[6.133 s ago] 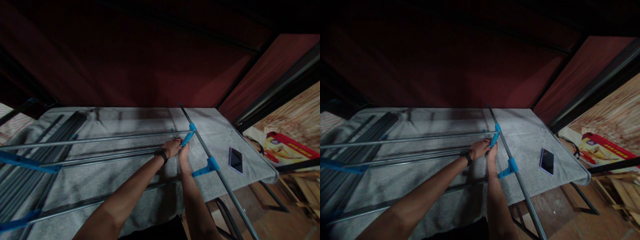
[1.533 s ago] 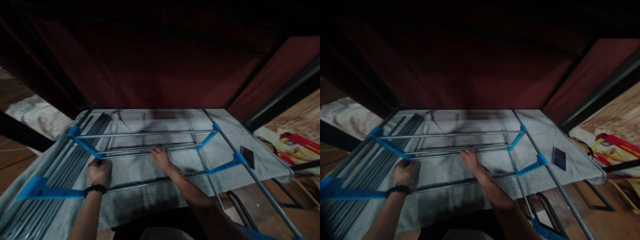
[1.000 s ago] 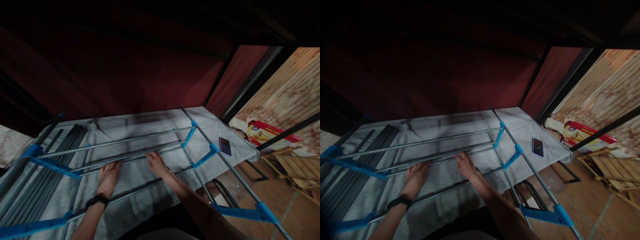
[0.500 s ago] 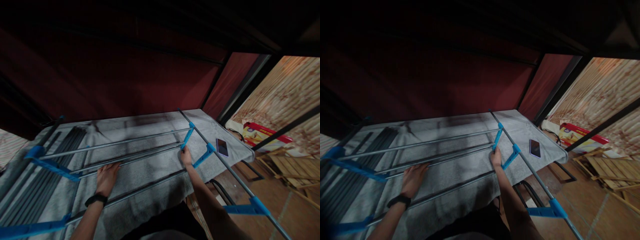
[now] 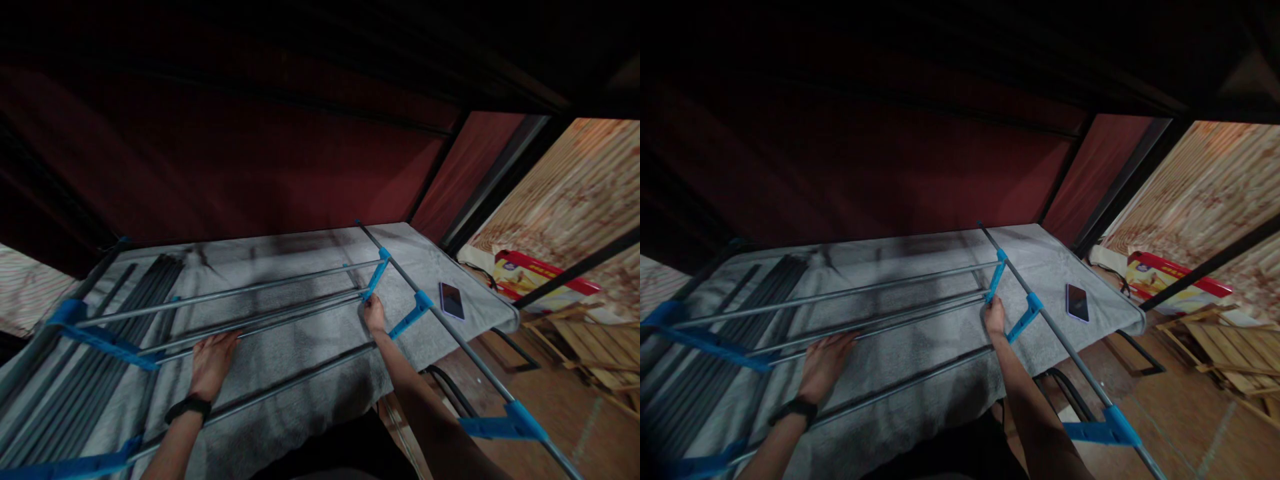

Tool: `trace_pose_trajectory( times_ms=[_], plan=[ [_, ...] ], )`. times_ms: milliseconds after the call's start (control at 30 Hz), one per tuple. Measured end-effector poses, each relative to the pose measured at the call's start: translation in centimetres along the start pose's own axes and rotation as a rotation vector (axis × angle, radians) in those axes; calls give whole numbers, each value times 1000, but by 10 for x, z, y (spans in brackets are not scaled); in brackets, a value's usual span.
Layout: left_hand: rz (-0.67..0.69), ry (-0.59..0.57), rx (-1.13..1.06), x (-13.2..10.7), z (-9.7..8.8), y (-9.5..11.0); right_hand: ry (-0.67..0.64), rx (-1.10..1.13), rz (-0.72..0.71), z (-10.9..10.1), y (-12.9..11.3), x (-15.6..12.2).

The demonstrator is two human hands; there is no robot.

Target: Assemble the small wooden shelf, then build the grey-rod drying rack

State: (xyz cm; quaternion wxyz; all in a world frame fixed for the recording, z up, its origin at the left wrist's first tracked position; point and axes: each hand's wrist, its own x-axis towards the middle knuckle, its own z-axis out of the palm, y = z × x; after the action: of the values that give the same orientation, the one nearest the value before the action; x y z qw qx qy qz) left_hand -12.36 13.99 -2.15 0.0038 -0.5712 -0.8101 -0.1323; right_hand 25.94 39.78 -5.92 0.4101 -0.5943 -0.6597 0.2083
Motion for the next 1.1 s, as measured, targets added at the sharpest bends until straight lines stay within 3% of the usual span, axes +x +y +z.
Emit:
trace_pose_trajectory(
  times_ms=[367,933,1100],
  plan=[
    [20,-28,-137,-2,1,-9,-11,-24,21,7,-2,-1],
    [29,-33,-107,-5,5,-14,27,-10,38,13,-14,-11],
    [-16,-8,-83,-13,-3,-4,24,20,41,7,-19,-16]
  ],
)
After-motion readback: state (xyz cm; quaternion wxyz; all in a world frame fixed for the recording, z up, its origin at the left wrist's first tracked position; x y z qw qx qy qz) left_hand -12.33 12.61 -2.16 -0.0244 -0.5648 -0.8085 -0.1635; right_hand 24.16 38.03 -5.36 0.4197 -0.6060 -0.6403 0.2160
